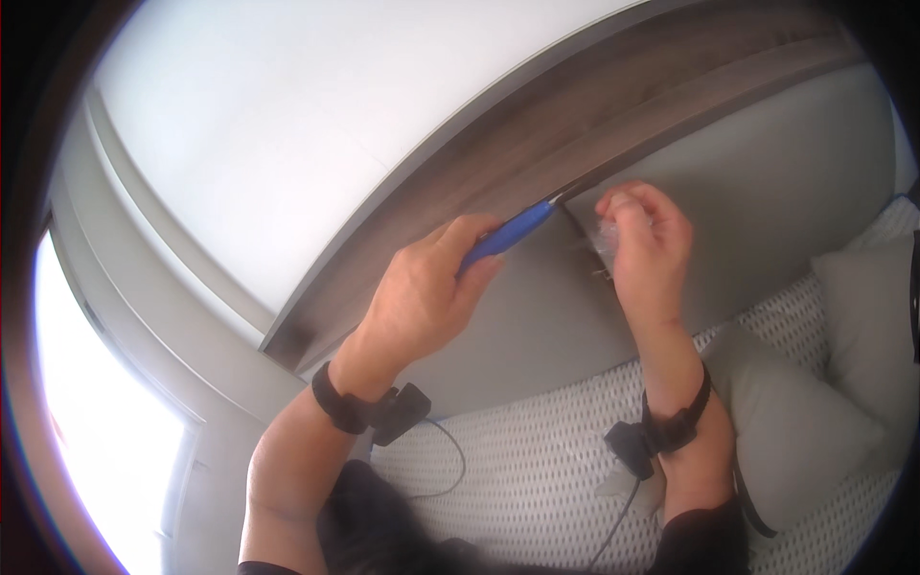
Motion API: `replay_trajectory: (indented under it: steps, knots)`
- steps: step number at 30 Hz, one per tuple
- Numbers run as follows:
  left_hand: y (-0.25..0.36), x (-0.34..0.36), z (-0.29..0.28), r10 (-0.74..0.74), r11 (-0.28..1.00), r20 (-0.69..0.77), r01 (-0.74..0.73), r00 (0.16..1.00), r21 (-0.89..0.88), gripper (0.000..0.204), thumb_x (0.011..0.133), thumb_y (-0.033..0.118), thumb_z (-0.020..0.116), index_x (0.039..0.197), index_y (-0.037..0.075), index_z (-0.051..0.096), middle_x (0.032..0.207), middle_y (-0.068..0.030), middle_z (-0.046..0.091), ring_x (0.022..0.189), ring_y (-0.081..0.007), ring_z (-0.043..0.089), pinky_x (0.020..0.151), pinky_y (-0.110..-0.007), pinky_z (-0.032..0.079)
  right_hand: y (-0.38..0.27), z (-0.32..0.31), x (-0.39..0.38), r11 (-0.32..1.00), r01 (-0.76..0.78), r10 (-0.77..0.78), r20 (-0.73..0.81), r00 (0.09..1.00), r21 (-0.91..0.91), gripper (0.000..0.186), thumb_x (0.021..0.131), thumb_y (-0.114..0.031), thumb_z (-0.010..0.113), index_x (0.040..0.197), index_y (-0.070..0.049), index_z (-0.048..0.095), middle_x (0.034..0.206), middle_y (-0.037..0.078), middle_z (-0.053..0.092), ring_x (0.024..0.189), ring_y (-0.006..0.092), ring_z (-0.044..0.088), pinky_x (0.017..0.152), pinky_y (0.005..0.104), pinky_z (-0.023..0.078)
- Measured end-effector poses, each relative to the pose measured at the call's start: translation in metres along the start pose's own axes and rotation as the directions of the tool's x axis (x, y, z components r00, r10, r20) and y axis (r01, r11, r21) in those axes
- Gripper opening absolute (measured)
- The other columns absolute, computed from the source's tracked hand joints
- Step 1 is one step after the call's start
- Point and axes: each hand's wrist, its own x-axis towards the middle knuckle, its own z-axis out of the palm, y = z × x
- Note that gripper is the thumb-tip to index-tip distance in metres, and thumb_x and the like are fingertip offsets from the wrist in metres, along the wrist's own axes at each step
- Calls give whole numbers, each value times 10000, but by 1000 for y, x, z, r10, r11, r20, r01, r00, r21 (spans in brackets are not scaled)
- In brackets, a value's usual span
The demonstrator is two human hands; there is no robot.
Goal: The person uses a utility knife to cut through the plastic protective wrap on a gray cushioned headboard and pulls the plastic away by hand.
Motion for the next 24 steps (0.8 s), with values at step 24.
replay_trajectory:
  steps: [24]
  knots:
    - [-2,-11,-6,120,975,-46,-109,992,194,268,916,102,697,1176,62,644,944,-159,685,779,-380,682,668,-435,556,-1,-2,3,999,-40,40,22,999,-3,179,916,-80,583,795,33,650,745,27,661,697,78,548,630,256,448]
